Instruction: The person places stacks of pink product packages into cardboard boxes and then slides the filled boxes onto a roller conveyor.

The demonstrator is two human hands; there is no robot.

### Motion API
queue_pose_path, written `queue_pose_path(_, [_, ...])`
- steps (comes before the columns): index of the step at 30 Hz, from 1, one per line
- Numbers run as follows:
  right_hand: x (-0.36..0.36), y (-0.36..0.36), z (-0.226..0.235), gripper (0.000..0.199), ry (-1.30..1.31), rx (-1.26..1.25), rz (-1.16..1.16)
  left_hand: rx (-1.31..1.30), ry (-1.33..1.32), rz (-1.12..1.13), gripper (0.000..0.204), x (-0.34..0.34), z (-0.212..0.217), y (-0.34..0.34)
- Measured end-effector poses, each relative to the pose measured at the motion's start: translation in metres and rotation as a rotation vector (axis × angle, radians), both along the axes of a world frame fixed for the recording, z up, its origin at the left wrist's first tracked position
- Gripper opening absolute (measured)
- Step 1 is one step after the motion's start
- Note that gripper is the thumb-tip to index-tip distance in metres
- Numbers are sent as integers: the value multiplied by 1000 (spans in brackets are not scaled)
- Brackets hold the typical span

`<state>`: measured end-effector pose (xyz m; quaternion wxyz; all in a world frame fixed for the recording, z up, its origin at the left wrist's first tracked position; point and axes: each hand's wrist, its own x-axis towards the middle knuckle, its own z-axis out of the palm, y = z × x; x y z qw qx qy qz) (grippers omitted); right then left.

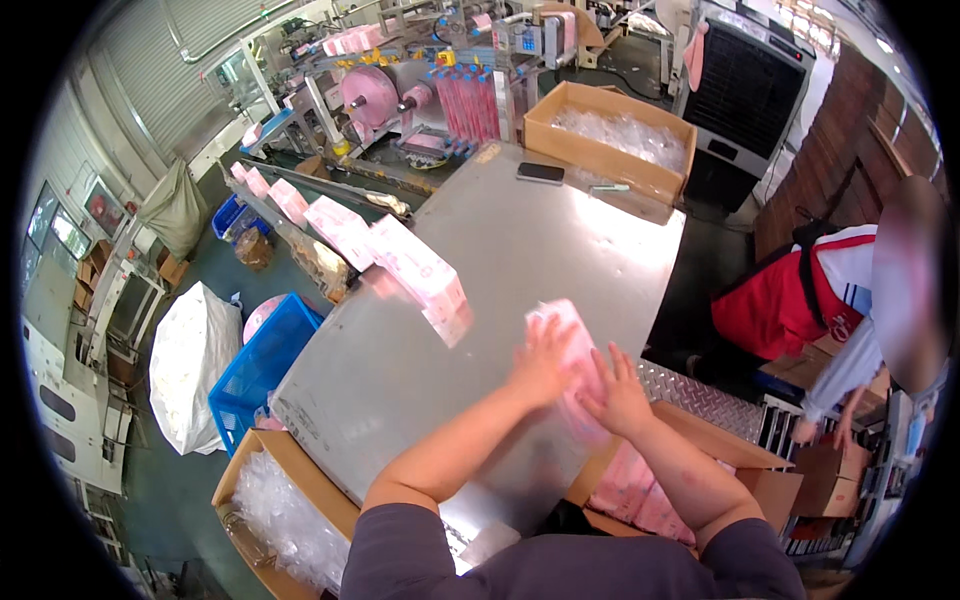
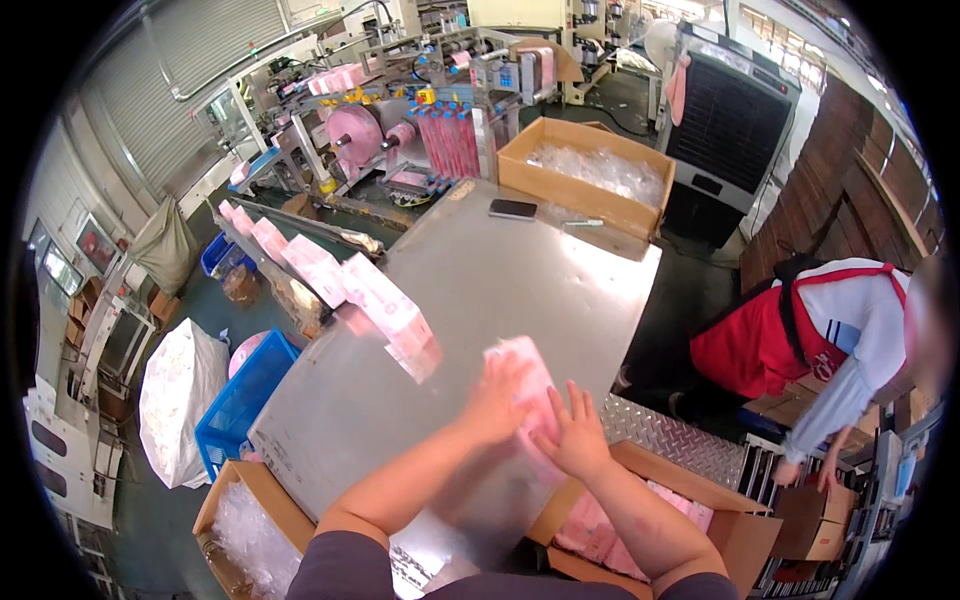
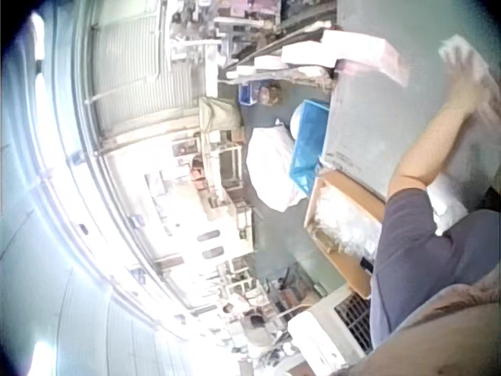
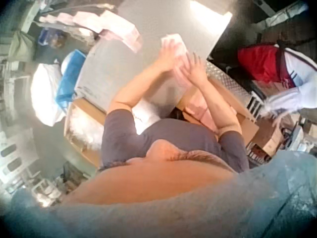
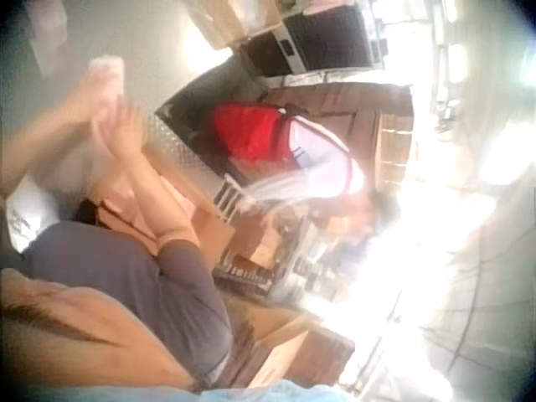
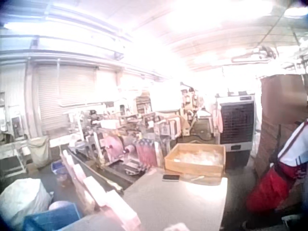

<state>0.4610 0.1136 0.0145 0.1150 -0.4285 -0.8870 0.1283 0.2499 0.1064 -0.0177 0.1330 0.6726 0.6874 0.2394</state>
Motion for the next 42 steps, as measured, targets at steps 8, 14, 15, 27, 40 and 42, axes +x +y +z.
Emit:
queue_pose_path(8, [-72, 17, 5, 82, -134, -264, -85, -232, 302, 300, 67, -198, -14, 42])
queue_pose_path(14, [-105, 33, 0, 71, -215, 5, -55, -3, 109, 9, 74, -120, 40, 4])
queue_pose_path(15, [-112, 35, -4, 69, -241, 0, -16, -16, 111, 117, 75, -133, 60, 13])
queue_pose_path(27, [-132, 48, -9, 62, -260, -3, -30, -129, 127, -55, 67, -182, 4, -5])
queue_pose_path(40, [-143, 82, -11, 60, -253, 30, -74, -207, 153, 62, 56, -220, 18, -10])
queue_pose_path(42, [-141, 79, -15, 60, -256, 25, -60, -207, 119, 6, 54, -192, 25, -36])
